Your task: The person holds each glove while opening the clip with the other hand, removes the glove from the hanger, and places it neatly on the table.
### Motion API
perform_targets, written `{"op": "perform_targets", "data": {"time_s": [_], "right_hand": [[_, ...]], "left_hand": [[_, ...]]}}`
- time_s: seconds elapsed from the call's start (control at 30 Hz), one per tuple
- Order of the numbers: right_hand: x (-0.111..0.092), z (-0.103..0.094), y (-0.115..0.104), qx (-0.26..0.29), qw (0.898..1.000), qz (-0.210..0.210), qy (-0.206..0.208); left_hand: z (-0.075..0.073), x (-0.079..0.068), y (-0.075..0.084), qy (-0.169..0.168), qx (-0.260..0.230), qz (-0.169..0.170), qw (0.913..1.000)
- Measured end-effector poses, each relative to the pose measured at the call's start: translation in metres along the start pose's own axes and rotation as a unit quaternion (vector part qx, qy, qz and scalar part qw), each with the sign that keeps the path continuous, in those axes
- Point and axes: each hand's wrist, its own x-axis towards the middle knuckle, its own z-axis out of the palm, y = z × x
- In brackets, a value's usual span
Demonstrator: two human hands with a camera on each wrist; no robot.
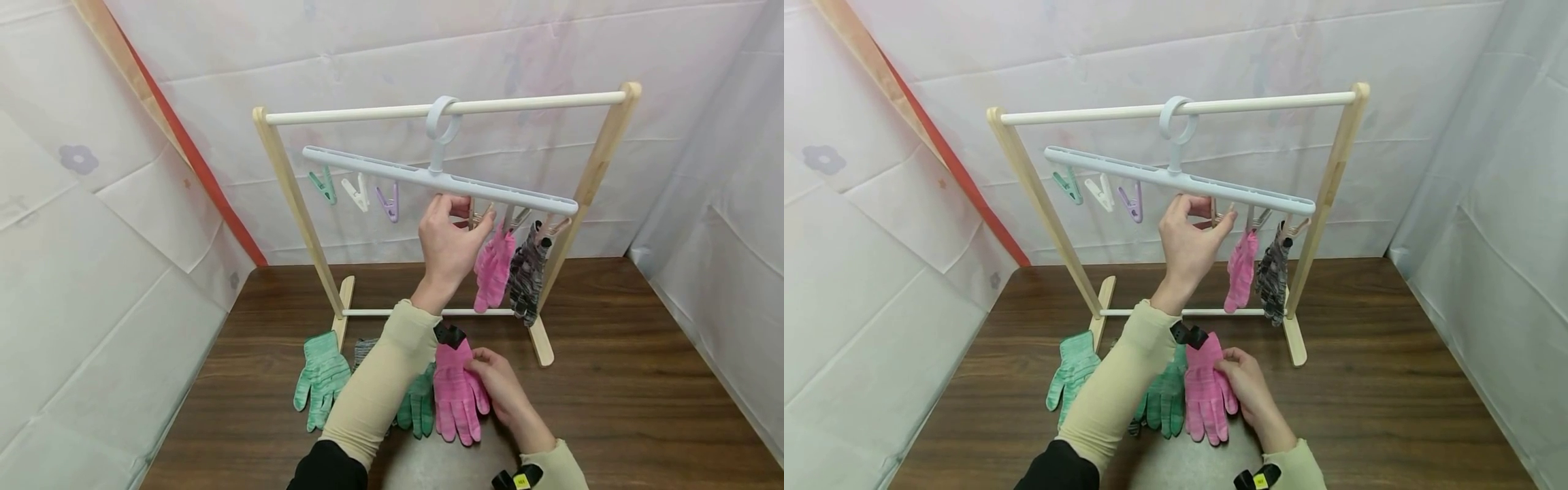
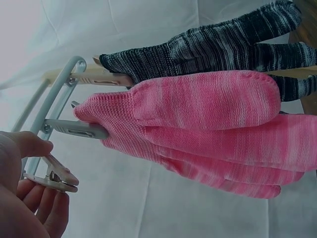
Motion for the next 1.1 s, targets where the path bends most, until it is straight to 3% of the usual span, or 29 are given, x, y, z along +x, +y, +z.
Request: {"op": "perform_targets", "data": {"time_s": [0.3, 0.43, 0.53, 0.73, 0.87, 1.1], "right_hand": [[0.001, 0.000, 0.005, -0.056, 0.998, -0.025, 0.000], [0.000, 0.000, 0.004, -0.113, 0.992, -0.047, 0.011], [0.001, -0.002, 0.004, -0.177, 0.981, -0.069, 0.027], [0.005, -0.009, 0.006, -0.288, 0.949, -0.112, 0.061], [0.006, -0.011, 0.008, -0.309, 0.937, -0.143, 0.081], [0.007, -0.015, 0.005, -0.316, 0.926, -0.167, 0.121]], "left_hand": [[-0.002, 0.000, -0.001, 0.000, 0.009, 0.000, 1.0000], [-0.002, 0.000, 0.000, -0.001, 0.012, 0.002, 0.9999], [-0.001, 0.000, 0.001, -0.003, 0.011, 0.005, 0.9999], [0.000, 0.000, 0.002, -0.008, 0.009, 0.007, 0.9999], [0.000, 0.000, 0.002, -0.005, 0.012, 0.008, 0.9999], [0.000, -0.001, 0.000, 0.000, 0.013, 0.015, 0.9998]]}}
